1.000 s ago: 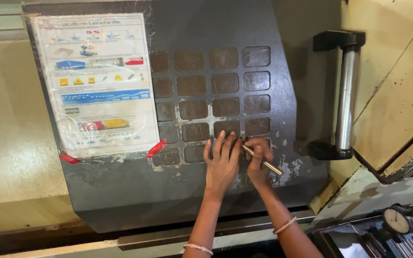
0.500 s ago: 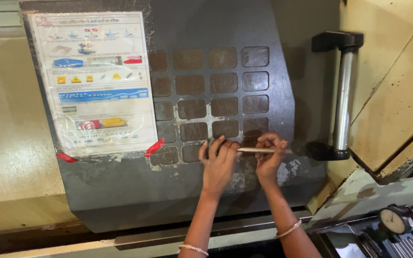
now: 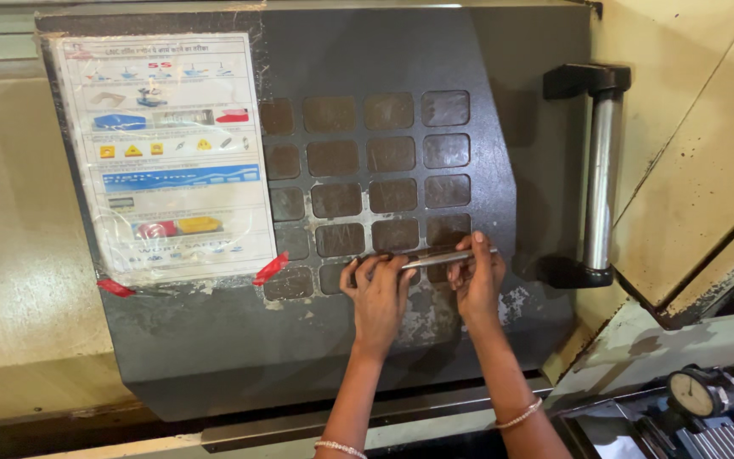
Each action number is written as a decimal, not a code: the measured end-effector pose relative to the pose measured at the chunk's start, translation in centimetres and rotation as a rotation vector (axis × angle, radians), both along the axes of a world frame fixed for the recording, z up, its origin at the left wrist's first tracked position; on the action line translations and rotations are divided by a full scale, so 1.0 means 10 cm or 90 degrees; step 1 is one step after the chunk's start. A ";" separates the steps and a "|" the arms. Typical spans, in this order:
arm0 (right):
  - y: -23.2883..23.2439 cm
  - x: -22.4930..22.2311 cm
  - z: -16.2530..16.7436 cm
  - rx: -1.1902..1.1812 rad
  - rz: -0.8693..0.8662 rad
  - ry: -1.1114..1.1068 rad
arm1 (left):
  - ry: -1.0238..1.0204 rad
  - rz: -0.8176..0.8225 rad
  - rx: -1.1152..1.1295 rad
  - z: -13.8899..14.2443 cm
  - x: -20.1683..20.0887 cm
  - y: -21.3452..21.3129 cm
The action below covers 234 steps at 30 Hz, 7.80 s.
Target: The person repeatedly rubs a small metal rod against a textured surface on the machine door, then opens the door to place the rod inside the machine. This cycle is repeated multiple times with different rods.
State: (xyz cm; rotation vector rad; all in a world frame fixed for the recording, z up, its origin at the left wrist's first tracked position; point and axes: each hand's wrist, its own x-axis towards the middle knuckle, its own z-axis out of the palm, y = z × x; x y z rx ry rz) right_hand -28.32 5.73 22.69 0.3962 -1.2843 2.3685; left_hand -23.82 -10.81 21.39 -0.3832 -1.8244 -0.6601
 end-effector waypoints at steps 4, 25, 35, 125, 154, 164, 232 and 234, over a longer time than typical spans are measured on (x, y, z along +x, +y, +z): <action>0.04 -0.01 0.01 0.014 0.027 0.006 | 0.001 0.013 -0.022 0.01 0.02 -0.01; -0.09 0.34 0.02 0.380 -0.257 0.247 | -0.013 0.095 -0.062 0.01 -0.02 0.02; -0.24 0.23 0.05 0.691 -0.610 0.433 | -0.080 0.217 -0.138 0.00 -0.13 0.09; -0.13 0.20 -0.07 0.761 -0.593 0.397 | -0.098 0.164 -0.126 0.05 -0.06 0.13; -0.09 0.21 -0.05 0.751 -0.606 0.406 | -0.087 0.180 -0.133 0.06 -0.02 0.18; -0.06 0.18 -0.09 0.751 -0.593 0.416 | -0.091 0.183 -0.134 0.07 -0.03 0.20; -0.01 0.23 -0.17 0.779 -0.577 0.409 | -0.081 0.186 -0.132 0.02 0.00 0.24; 0.00 0.22 -0.18 0.780 -0.581 0.416 | -0.080 0.186 -0.132 0.02 0.00 0.25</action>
